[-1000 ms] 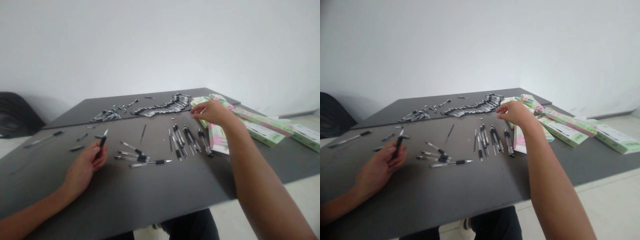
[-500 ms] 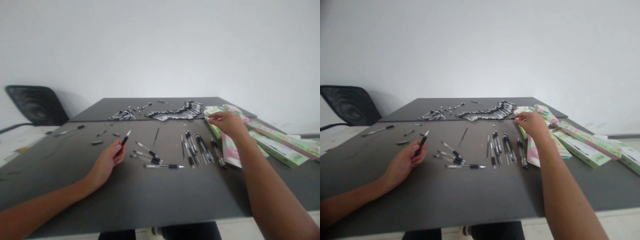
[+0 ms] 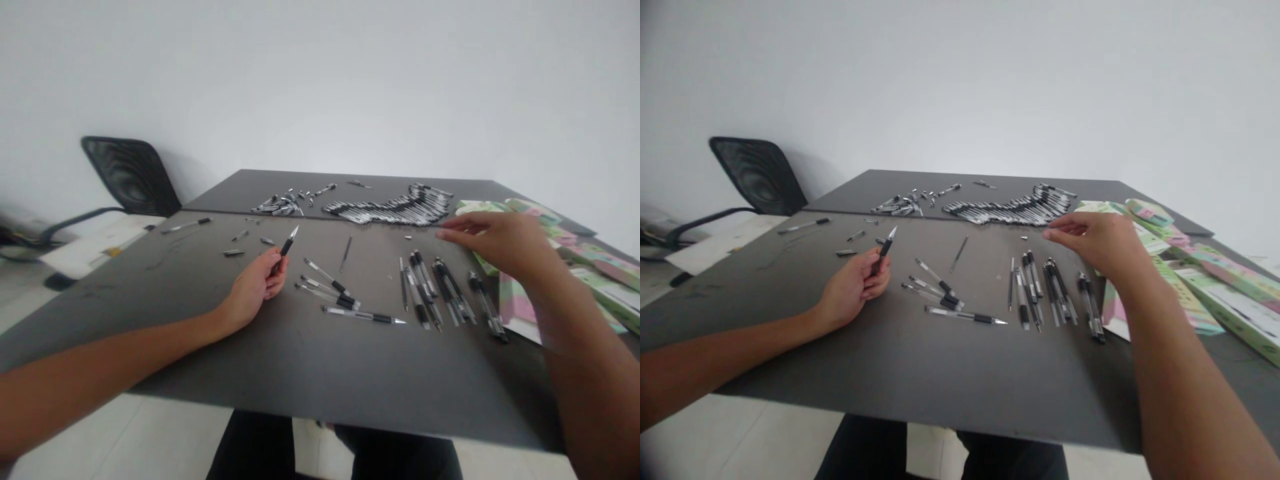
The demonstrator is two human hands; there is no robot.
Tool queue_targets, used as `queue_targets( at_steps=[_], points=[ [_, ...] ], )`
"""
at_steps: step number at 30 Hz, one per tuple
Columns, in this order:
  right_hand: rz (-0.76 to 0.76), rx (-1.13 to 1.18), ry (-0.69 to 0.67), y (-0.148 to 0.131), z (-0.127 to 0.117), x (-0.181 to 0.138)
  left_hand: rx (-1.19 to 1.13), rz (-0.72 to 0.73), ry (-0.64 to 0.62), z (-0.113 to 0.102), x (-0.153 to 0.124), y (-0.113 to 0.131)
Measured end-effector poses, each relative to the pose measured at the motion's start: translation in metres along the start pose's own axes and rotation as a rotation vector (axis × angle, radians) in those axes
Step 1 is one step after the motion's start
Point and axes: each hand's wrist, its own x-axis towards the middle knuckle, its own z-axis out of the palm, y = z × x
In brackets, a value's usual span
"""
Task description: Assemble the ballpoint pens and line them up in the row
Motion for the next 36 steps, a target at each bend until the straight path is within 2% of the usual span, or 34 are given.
queue_targets(
  at_steps=[3, 10, 14, 25, 30, 36],
  points=[
    [-0.061, 0.086, -0.143, -0.019, 0.001, -0.005, -0.017, -0.008, 0.002, 0.000, 0.000, 0.000],
    [-0.304, 0.237, -0.622, -0.064, 0.019, -0.024, -0.028, -0.024, -0.004, 0.000, 0.000, 0.001],
    [-0.364, 0.220, -0.760, -0.077, 0.034, -0.030, -0.027, -0.021, 0.001, 0.000, -0.001, 0.001],
    [-0.388, 0.190, -0.769, -0.080, 0.040, -0.034, -0.015, 0.002, -0.048, 0.001, -0.001, 0.001],
    [-0.351, 0.195, -0.768, -0.082, 0.043, -0.035, 0.021, 0.030, -0.100, -0.002, -0.003, -0.003],
    [-0.359, 0.203, -0.713, -0.082, 0.047, -0.034, 0.119, 0.062, -0.160, -0.005, -0.014, -0.007]
  ],
)
